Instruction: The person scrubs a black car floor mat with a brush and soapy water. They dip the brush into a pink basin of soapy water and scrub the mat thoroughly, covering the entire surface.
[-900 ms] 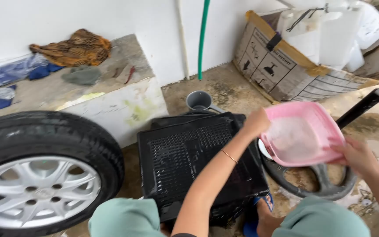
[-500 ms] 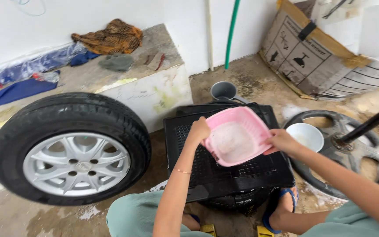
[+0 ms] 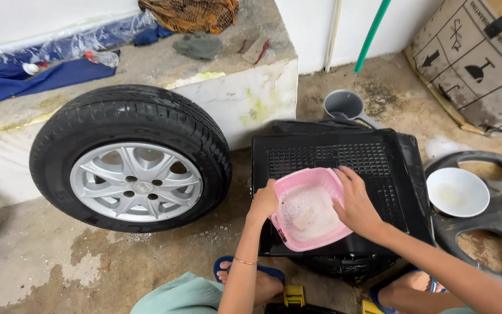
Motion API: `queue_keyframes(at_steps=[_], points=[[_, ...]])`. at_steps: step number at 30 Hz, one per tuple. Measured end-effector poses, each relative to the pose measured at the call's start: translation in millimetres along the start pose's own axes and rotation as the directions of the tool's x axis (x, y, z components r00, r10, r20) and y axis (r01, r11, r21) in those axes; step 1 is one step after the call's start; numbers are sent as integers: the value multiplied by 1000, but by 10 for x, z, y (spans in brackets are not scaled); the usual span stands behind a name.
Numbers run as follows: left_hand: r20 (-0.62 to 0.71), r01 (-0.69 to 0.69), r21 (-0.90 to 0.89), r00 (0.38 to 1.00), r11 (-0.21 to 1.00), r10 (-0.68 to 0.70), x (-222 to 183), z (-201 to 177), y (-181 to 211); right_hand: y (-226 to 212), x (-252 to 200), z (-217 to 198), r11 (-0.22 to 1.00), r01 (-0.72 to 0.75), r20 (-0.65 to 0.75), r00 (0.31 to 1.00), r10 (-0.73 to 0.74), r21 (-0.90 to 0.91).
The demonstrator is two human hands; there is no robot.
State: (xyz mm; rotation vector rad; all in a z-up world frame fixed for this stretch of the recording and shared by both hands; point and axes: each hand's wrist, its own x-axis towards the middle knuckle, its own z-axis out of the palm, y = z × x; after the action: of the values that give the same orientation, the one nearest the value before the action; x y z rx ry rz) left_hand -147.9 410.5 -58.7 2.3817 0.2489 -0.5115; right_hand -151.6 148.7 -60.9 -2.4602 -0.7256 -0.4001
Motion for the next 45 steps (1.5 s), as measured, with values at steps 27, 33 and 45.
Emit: queue_keyframes(at_steps=[27,33,45], points=[[-266,-30,-92,964,995,4,269,507,-332,103,680,396,868,-466,752,631,188,174],[-305,-51,-83,952,995,23,263,522,-331,17,254,1143,958,-2,539,826,164,-288],[-335,-42,-308,940,951,-67,192,552,-380,52,843,512,894,-156,465,883,-65,420]])
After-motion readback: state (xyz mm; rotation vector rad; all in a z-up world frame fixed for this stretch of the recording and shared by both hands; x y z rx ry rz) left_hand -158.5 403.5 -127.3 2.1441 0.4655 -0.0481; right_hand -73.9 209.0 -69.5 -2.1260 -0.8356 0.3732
